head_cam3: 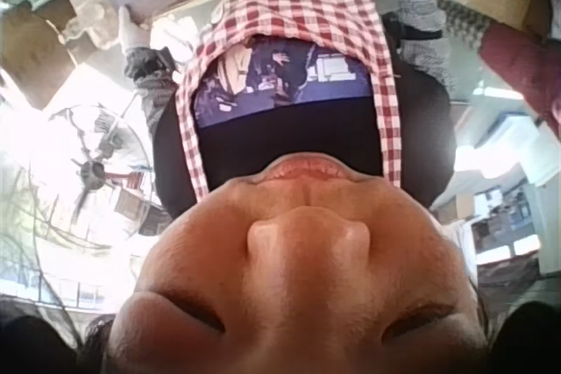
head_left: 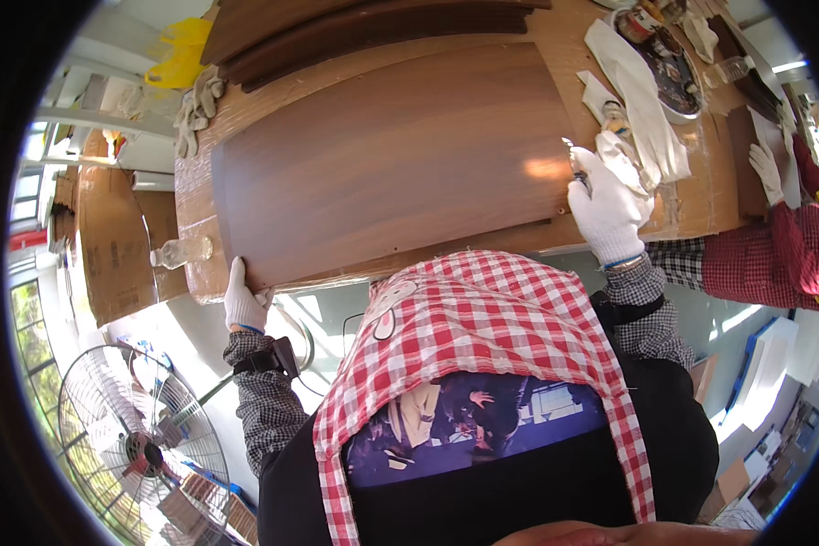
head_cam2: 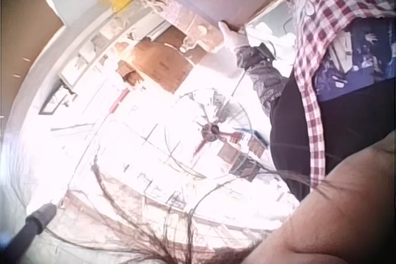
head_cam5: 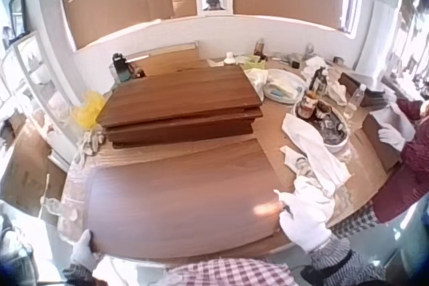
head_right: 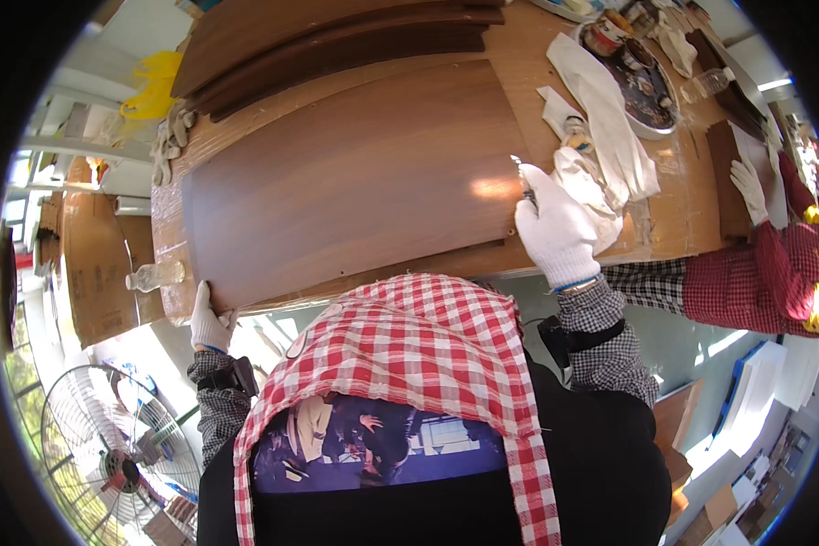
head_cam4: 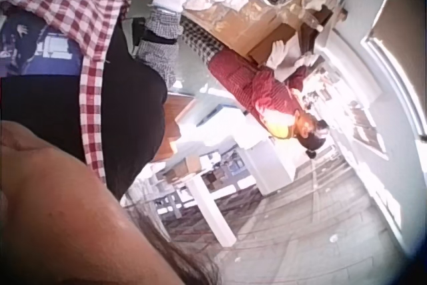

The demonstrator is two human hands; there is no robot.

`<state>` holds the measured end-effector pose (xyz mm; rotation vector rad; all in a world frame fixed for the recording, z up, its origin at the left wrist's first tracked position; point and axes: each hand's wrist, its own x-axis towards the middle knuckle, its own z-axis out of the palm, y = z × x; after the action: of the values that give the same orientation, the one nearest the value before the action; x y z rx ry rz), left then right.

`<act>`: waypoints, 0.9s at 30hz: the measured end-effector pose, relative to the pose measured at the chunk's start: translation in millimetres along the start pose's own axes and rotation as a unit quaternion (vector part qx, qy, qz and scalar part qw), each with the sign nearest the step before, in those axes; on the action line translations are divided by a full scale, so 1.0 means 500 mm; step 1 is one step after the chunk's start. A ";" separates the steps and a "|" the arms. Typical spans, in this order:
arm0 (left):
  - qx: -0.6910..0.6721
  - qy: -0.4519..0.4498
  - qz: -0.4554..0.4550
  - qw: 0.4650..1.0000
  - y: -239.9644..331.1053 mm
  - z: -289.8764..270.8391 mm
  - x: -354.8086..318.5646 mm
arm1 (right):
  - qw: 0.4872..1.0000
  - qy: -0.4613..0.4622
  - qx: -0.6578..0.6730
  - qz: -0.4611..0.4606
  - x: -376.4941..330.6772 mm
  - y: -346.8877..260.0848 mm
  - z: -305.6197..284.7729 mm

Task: Cleaning and polishing wood-finish furniture panels using a rag and a liquid cleaning agent.

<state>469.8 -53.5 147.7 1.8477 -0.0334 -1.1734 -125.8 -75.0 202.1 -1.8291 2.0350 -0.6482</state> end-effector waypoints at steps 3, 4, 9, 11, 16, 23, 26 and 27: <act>-0.001 0.028 0.019 0.999 -0.010 0.003 0.001 | 0.997 -0.051 -0.021 0.062 0.013 -0.018 0.007; -0.004 0.003 -0.004 1.000 -0.004 -0.003 0.004 | 0.995 -0.063 -0.037 0.063 0.018 -0.025 0.009; 0.021 -0.036 0.018 0.999 -0.009 -0.002 0.001 | 0.990 -0.072 -0.115 0.029 0.044 -0.059 0.032; 0.020 -0.057 0.022 0.998 -0.010 -0.003 0.001 | 0.993 -0.090 -0.068 0.027 0.058 -0.093 0.061; 0.021 -0.095 0.013 0.995 -0.017 0.036 -0.046 | 0.973 -0.098 -0.019 -0.207 0.108 -0.200 0.166; 0.042 -0.124 0.017 0.991 -0.047 0.095 -0.072 | 0.931 -0.210 -0.036 -0.297 0.166 -0.361 0.313; 0.084 -0.147 0.008 0.985 -0.058 0.115 -0.085 | 0.929 -0.243 -0.073 -0.270 0.172 -0.372 0.334; 0.096 -0.160 0.012 0.982 -0.060 0.121 -0.091 | 0.932 -0.234 -0.075 -0.265 0.173 -0.371 0.334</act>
<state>388.2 -56.1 150.9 1.7986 -0.3607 -1.4824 107.8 -193.2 165.7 -2.3705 1.3173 -0.1450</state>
